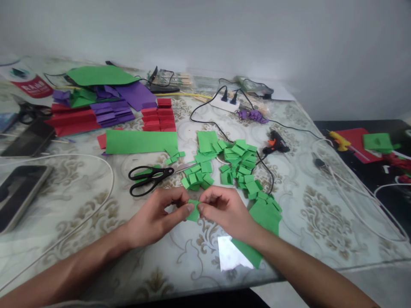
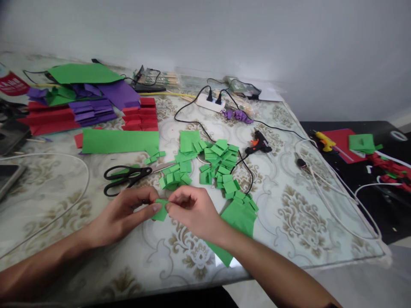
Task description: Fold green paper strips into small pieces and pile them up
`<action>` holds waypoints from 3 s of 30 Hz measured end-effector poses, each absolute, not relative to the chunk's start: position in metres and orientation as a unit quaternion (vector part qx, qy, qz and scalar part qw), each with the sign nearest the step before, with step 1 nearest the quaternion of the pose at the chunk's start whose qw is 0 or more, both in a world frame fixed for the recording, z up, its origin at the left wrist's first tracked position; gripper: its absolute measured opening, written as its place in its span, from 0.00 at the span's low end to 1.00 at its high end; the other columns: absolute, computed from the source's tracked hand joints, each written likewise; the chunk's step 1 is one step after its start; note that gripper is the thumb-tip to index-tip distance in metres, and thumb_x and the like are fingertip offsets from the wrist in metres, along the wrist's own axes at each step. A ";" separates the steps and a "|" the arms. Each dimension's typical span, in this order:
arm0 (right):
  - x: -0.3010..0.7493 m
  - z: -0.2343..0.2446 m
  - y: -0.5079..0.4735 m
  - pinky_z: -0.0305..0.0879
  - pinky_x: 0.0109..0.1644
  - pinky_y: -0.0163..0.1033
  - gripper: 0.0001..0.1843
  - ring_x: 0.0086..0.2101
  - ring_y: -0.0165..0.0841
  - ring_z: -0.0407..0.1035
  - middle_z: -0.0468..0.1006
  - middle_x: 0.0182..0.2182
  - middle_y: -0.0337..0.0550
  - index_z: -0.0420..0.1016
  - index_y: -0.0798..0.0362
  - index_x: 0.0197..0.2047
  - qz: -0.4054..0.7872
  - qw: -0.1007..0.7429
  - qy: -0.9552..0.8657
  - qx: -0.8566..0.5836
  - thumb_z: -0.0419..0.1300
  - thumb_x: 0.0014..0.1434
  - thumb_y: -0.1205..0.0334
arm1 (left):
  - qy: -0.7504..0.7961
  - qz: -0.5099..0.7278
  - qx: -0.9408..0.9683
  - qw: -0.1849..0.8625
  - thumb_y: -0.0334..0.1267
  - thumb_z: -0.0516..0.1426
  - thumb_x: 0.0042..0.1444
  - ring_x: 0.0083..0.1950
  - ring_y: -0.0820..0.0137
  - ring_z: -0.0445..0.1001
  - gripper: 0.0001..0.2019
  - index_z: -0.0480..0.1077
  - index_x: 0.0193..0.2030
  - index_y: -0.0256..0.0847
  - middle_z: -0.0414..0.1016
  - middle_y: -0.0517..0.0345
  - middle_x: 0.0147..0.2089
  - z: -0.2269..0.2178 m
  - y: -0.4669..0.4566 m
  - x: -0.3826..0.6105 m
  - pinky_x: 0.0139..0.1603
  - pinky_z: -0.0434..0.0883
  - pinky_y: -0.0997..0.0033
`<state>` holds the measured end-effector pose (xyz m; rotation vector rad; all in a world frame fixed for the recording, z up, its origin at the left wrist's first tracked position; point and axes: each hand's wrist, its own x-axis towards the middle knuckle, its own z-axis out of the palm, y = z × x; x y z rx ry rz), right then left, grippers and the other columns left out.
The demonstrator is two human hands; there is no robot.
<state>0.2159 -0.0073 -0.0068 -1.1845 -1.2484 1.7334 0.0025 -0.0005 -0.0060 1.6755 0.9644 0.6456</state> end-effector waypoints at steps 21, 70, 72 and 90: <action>0.218 -0.010 -0.012 0.69 0.35 0.37 0.18 0.30 0.33 0.76 0.82 0.27 0.42 0.78 0.54 0.29 0.653 0.279 -0.543 -0.448 0.73 0.59 0.48 | 0.437 0.277 0.695 0.499 0.48 0.54 0.73 0.32 0.70 0.70 0.20 0.70 0.32 0.38 0.72 0.59 0.29 -0.013 -0.002 0.005 0.35 0.66 0.70; 0.218 -0.001 -0.007 0.62 0.30 0.33 0.14 0.26 0.27 0.67 0.76 0.24 0.35 0.78 0.53 0.31 0.628 0.398 -0.508 -0.434 0.72 0.61 0.53 | 0.405 0.271 0.682 0.545 0.46 0.59 0.70 0.35 0.72 0.67 0.13 0.74 0.37 0.39 0.71 0.62 0.33 -0.014 -0.004 0.002 0.36 0.66 0.73; 0.218 -0.001 -0.007 0.62 0.31 0.34 0.14 0.26 0.27 0.67 0.76 0.24 0.35 0.78 0.53 0.32 0.631 0.400 -0.502 -0.436 0.72 0.60 0.53 | 0.405 0.271 0.681 0.547 0.46 0.59 0.70 0.35 0.72 0.67 0.14 0.73 0.37 0.39 0.71 0.62 0.32 -0.014 -0.004 0.001 0.36 0.66 0.73; 0.218 -0.006 -0.009 0.62 0.31 0.35 0.18 0.27 0.29 0.66 0.71 0.25 0.34 0.72 0.51 0.32 0.622 0.378 -0.528 -0.437 0.73 0.59 0.50 | 0.434 0.287 0.643 0.561 0.47 0.56 0.71 0.35 0.69 0.69 0.16 0.70 0.35 0.39 0.71 0.60 0.32 -0.005 -0.002 0.005 0.38 0.66 0.68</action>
